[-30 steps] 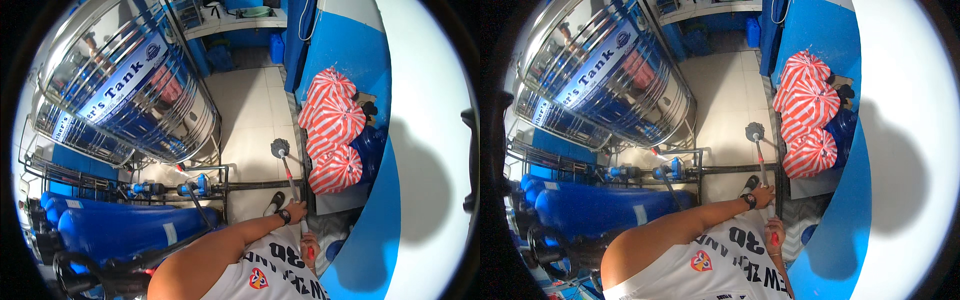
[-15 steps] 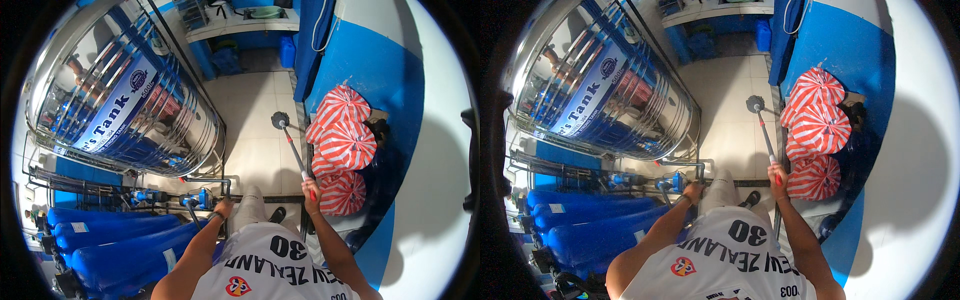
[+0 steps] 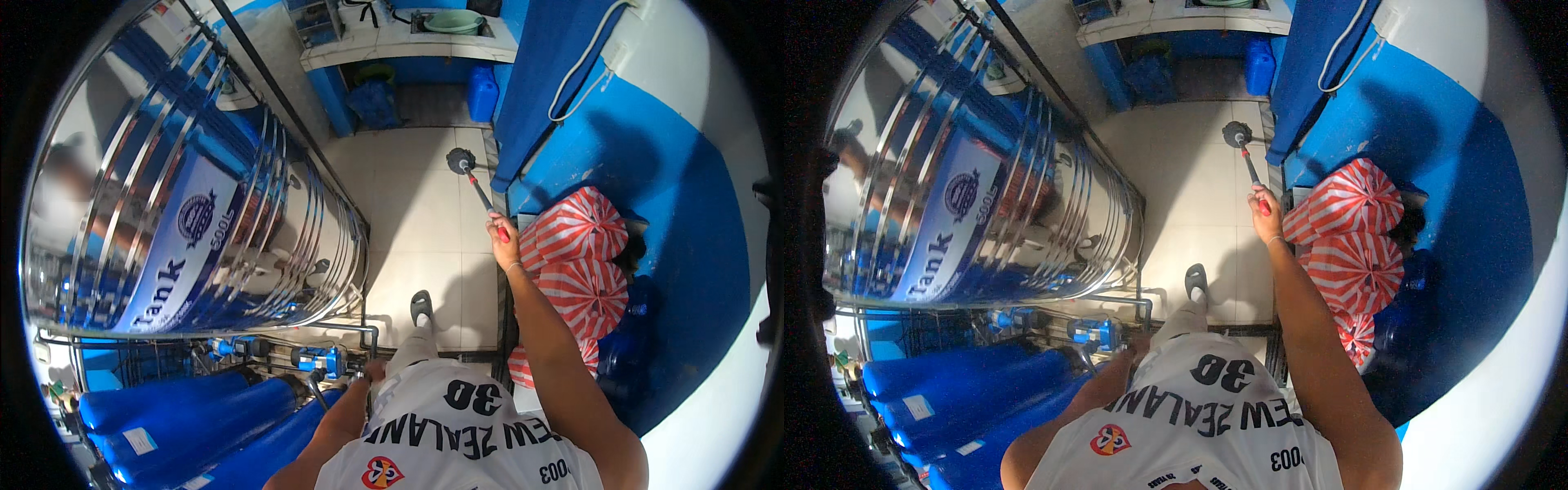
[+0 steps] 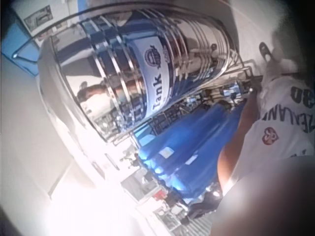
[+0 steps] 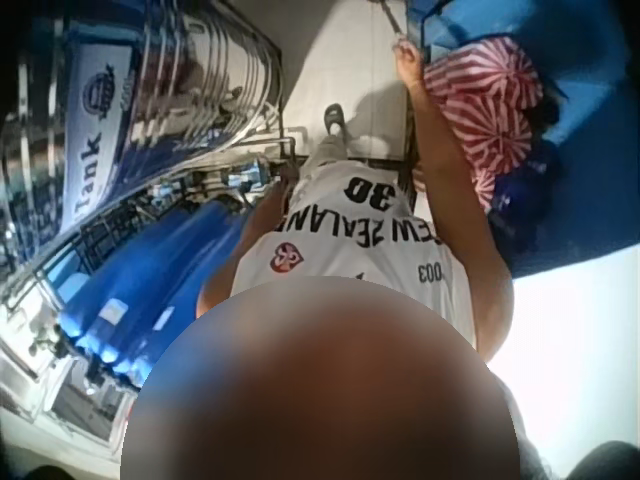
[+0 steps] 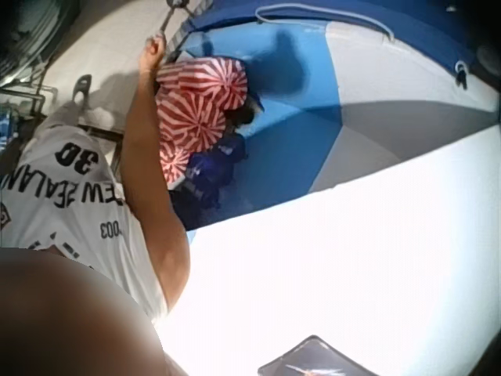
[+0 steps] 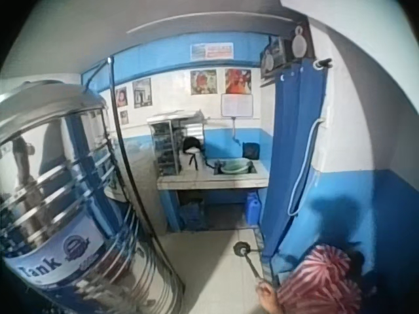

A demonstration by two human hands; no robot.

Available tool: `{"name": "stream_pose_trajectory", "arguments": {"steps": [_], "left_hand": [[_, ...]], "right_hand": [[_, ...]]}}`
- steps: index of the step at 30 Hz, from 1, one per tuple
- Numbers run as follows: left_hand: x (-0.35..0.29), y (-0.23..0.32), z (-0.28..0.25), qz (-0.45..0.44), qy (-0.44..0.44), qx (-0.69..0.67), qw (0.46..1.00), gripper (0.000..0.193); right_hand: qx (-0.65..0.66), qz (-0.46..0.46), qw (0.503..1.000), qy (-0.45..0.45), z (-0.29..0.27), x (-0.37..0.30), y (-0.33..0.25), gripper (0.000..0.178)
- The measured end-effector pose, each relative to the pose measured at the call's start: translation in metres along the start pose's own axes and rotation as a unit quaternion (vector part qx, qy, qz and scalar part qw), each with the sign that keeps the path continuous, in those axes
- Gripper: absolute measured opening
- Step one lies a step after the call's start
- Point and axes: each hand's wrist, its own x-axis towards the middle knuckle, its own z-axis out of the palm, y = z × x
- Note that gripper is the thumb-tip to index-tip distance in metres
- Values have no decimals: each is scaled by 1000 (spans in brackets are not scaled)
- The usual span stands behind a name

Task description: The person mops a tiled floor in a commercial backroom using a mop and bucket. They repeatedly wring the mop in a green basin and continue mopping around stacked water jugs, a metal tank, and a stainless steel counter.

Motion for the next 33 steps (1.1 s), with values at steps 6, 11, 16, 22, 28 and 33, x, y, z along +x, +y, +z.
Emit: {"name": "stream_pose_trajectory", "arguments": {"steps": [6,11,16,22,28,33], "left_hand": [[113,58,-224,157,188,-17,969,29],[161,96,-326,100,177,-103,974,34],[188,95,-326,95,142,-88,981,36],[205,53,-249,86,-71,-2,994,50],[244,51,-258,106,-113,-20,988,50],[282,101,-332,26,-20,-48,998,44]], "right_hand": [[-35,0,999,3,13,55,10,16],[-25,13,997,65,-19,-7,-39,14],[4,93,995,38,-62,-86,-104,8],[68,95,989,95,-69,-92,-104,12],[78,63,995,26,-64,-15,-55,11],[50,50,997,38,-21,103,-8,10]]}}
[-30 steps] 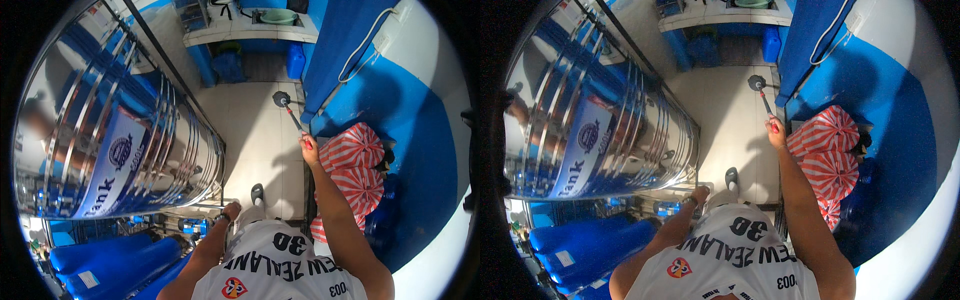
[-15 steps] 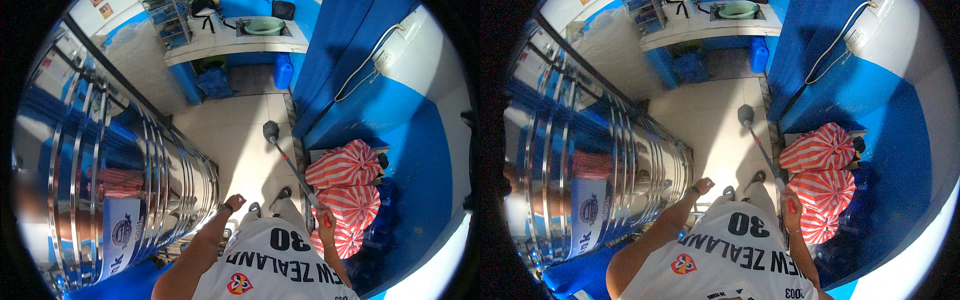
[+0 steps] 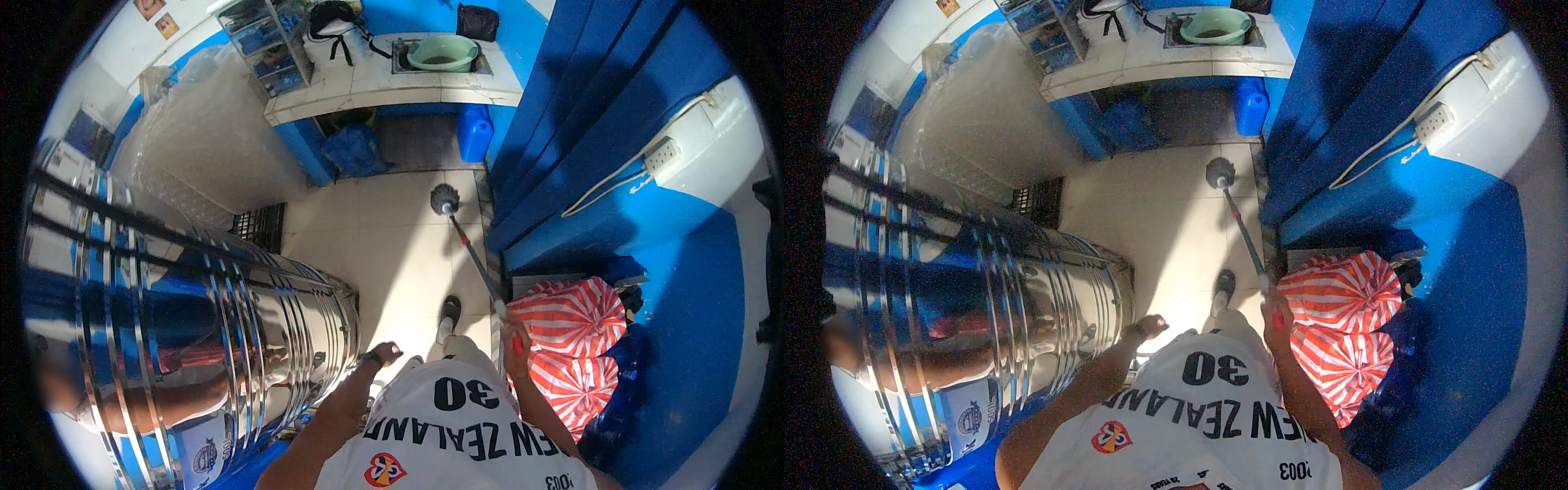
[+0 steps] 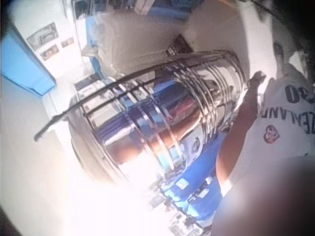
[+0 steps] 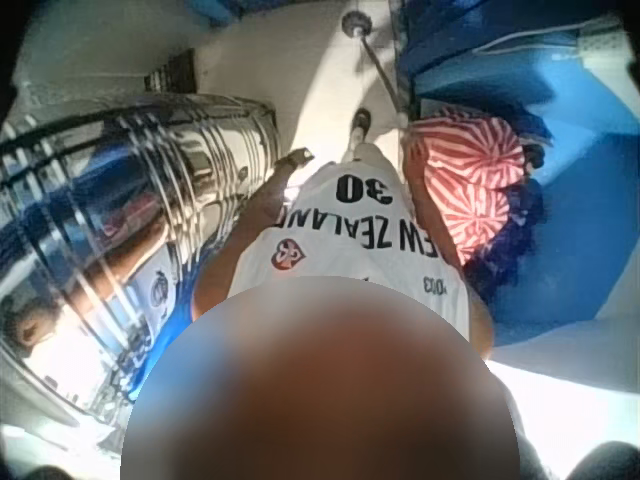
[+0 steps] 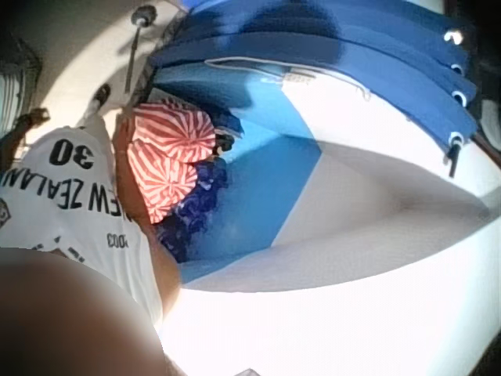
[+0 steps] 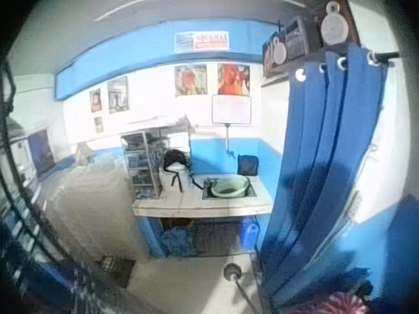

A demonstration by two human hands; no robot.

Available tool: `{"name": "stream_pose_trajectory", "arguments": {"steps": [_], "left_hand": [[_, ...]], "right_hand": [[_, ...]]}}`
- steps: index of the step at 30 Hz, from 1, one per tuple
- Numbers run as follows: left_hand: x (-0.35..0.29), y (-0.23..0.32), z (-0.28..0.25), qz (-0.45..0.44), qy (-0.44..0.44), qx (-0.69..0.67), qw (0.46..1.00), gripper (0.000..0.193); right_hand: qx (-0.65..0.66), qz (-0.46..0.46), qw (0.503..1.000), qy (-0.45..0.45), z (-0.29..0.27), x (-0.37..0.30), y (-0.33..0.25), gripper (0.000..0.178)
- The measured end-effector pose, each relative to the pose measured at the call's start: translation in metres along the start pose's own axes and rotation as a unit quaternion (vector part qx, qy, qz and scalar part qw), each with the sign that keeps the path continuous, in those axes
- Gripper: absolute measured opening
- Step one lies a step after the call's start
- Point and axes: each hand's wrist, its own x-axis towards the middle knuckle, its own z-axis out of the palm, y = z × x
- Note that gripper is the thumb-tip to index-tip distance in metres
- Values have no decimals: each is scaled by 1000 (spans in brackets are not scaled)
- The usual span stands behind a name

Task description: The person mops a tiled floor in a commercial backroom using a mop and bucket. They repeatedly wring the mop in a green basin and continue mopping around stacked water jugs, a metal tank, and a stainless steel counter.

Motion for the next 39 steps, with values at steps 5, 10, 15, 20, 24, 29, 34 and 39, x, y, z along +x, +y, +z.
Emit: {"name": "stream_pose_trajectory", "arguments": {"steps": [5,10,15,20,24,29,34,39], "left_hand": [[56,72,-85,47,97,-4,994,42],[92,202,-146,160,149,-173,960,44],[100,331,-188,285,276,-193,897,64],[107,388,-216,345,304,-216,861,72],[127,396,-245,350,280,-206,870,76],[168,401,-278,359,300,-292,834,56],[205,398,-311,318,341,-287,837,60],[233,400,-351,322,321,-280,845,52]], "right_hand": [[17,-36,999,-11,25,141,25,7],[14,-112,991,-68,31,242,13,9],[12,-102,993,-60,36,277,-32,12],[31,-115,991,-57,42,291,-86,16],[31,-88,994,-54,54,324,-110,22],[-21,-16,999,-24,76,364,-124,29],[-11,-39,998,-43,96,398,-136,30],[8,-32,999,-33,112,429,-142,30]]}}
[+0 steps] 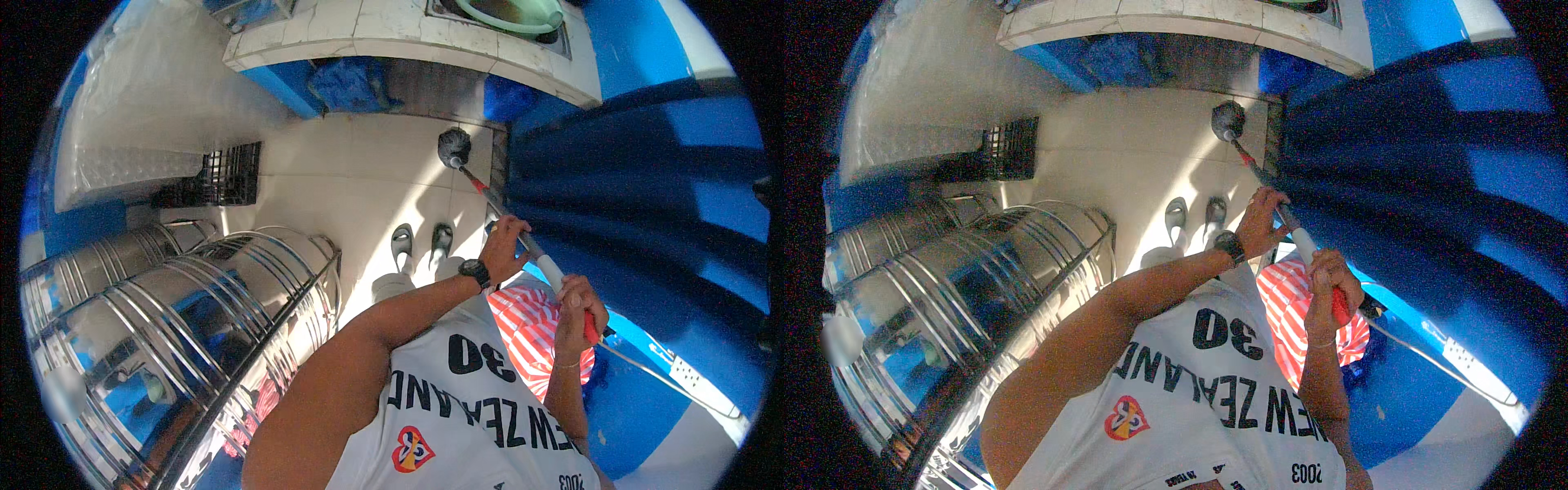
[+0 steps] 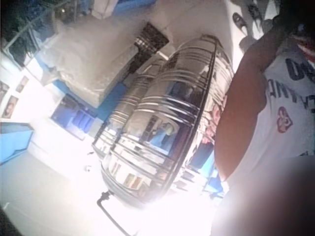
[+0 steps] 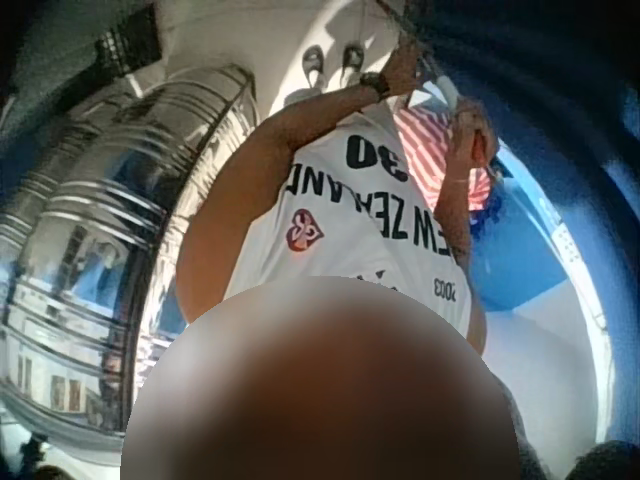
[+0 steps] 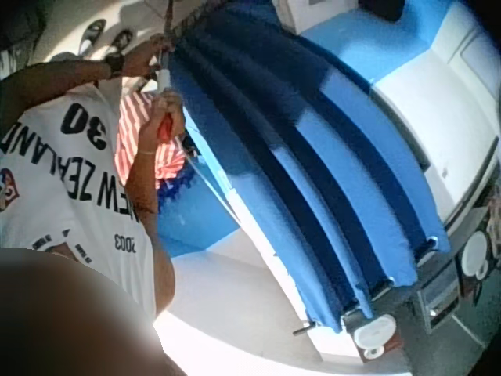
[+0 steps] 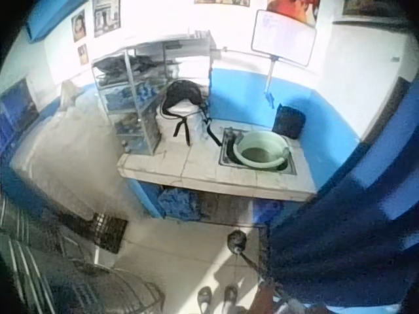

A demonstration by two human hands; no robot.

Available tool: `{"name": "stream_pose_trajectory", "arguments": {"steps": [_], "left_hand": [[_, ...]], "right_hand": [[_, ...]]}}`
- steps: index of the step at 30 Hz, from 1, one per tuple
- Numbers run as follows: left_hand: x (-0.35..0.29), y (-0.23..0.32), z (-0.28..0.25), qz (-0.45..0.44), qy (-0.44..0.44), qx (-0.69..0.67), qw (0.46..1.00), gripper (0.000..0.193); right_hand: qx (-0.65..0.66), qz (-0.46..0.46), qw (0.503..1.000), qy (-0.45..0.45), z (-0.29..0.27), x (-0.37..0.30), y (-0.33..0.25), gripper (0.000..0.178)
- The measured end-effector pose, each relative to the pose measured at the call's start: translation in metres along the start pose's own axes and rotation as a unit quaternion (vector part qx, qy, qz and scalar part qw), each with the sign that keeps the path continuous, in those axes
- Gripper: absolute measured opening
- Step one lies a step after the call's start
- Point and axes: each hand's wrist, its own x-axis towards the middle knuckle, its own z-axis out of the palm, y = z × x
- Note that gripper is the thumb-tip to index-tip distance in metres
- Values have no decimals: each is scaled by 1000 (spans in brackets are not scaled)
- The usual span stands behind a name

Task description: The person mops a tiled floor in a commercial backroom using a mop and bucket. They repeatedly wring the mop in a green basin and continue mopping around stacked water jugs, a metal tank, and a stainless steel counter.

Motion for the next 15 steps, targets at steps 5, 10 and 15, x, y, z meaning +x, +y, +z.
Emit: {"name": "stream_pose_trajectory", "arguments": {"steps": [5,10,15], "left_hand": [[51,-13,-4,-2,-12,29,1000,38],[98,-26,-14,-50,-21,44,998,38],[143,-42,-30,-73,-59,51,994,36]], "right_hand": [[21,-48,998,-36,11,55,4,28],[27,-100,989,-102,35,117,2,26],[48,-101,984,-139,55,162,-2,25]]}}
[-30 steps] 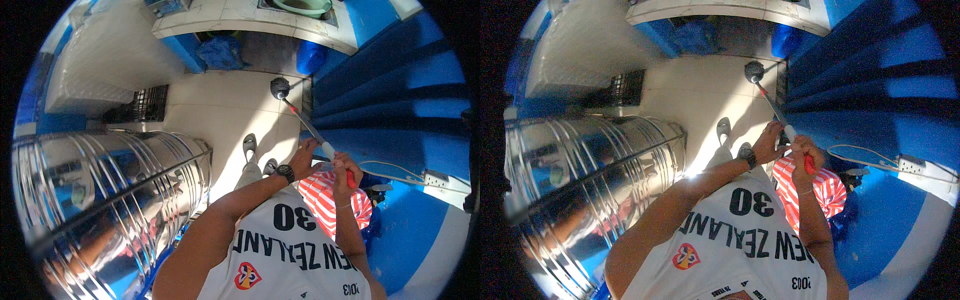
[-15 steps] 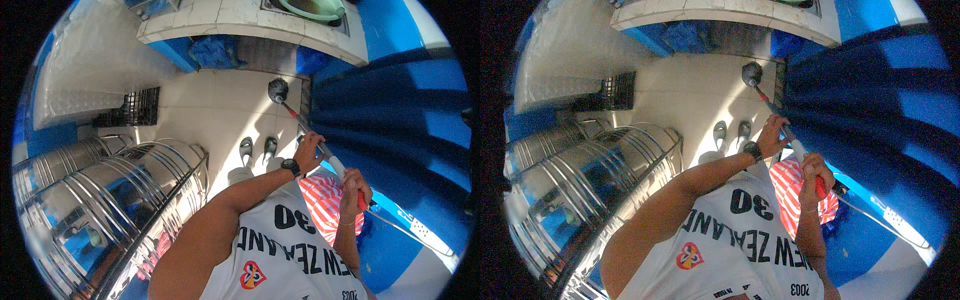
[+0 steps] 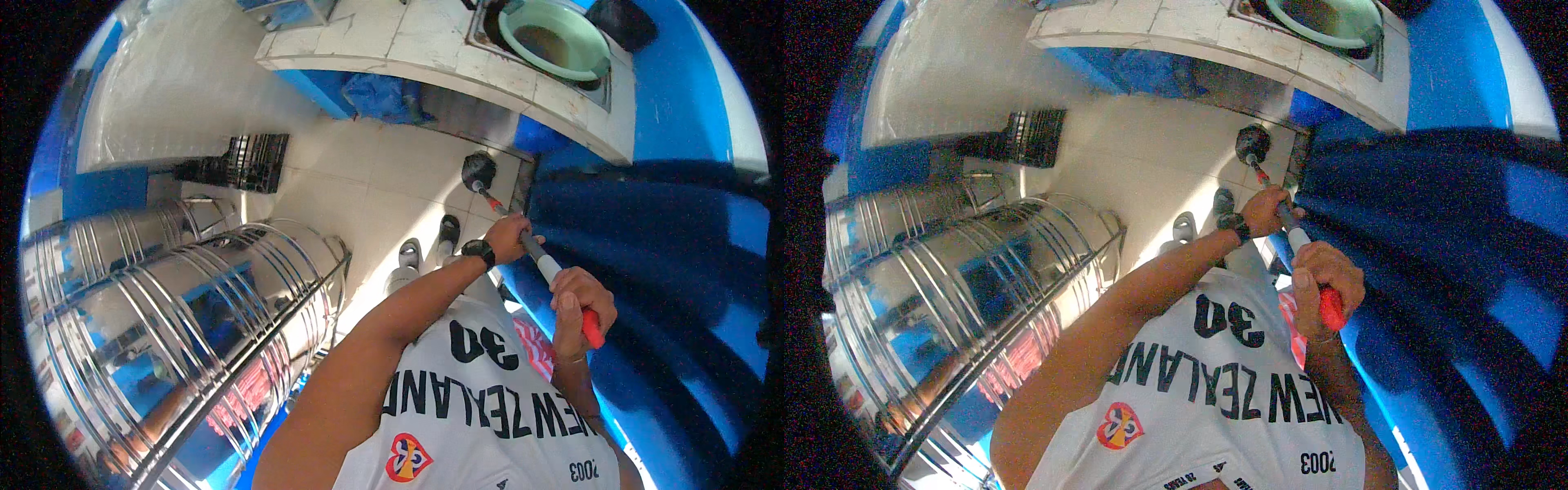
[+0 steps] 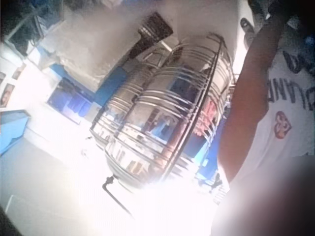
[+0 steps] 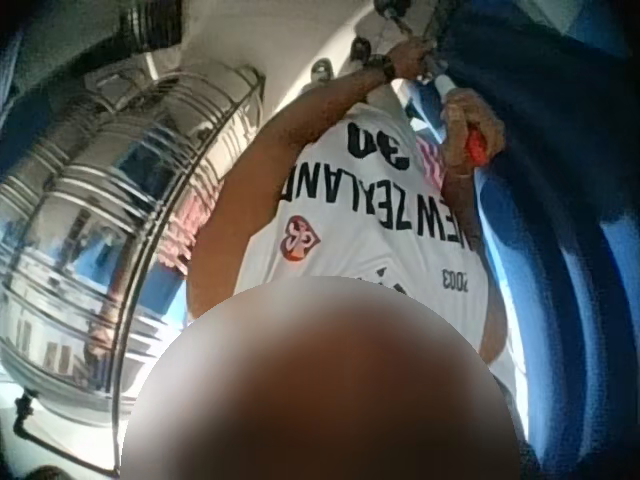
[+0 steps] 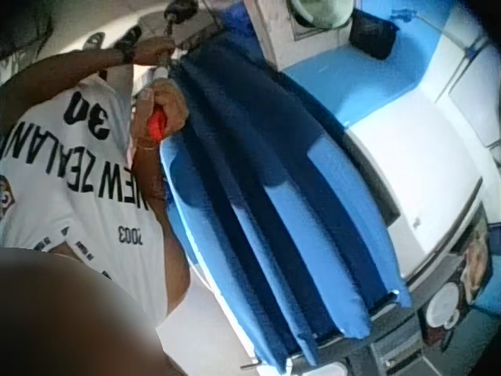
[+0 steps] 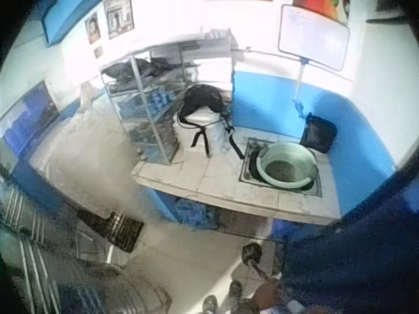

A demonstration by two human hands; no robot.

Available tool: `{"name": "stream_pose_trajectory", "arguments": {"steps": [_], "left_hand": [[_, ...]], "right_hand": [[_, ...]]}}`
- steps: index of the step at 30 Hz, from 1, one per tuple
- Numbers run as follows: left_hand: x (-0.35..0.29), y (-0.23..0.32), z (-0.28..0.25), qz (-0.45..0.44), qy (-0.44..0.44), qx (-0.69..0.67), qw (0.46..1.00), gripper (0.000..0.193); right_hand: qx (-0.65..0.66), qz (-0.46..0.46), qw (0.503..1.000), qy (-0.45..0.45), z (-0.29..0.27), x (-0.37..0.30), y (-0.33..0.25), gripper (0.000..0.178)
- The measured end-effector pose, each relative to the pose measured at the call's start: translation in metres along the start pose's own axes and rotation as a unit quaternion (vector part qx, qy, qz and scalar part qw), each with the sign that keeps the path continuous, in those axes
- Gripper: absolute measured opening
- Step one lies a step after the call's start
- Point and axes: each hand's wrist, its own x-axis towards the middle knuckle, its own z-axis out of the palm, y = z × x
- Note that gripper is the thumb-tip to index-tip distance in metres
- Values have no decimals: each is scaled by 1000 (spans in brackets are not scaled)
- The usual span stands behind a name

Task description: The person mops a tiled floor in a commercial backroom using a mop and bucket. They repeatedly wring the mop in a green basin and continue mopping around stacked water jugs, a metal tank, and a stainless steel counter.

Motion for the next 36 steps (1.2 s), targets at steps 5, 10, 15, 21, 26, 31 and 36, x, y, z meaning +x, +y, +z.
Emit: {"name": "stream_pose_trajectory", "arguments": {"steps": [5,10,15,21,26,31,36], "left_hand": [[17,-4,-23,24,-38,33,998,30],[6,-10,-64,-4,-11,81,997,17],[-25,-30,-109,-4,69,106,992,21],[-42,-60,-158,-40,132,134,981,13],[-73,-93,-207,-41,160,144,976,16],[-90,-110,-248,-39,285,96,953,29],[-95,-113,-282,-65,361,106,924,30]], "right_hand": [[26,-36,997,-65,2,34,-4,26],[113,-21,984,-139,24,55,-5,28],[167,-23,963,-211,63,71,-3,31],[168,33,951,-257,109,87,-10,33],[211,24,918,-335,168,94,-6,21],[258,-2,882,-395,223,113,5,22],[296,-7,854,-429,266,136,10,24]]}}
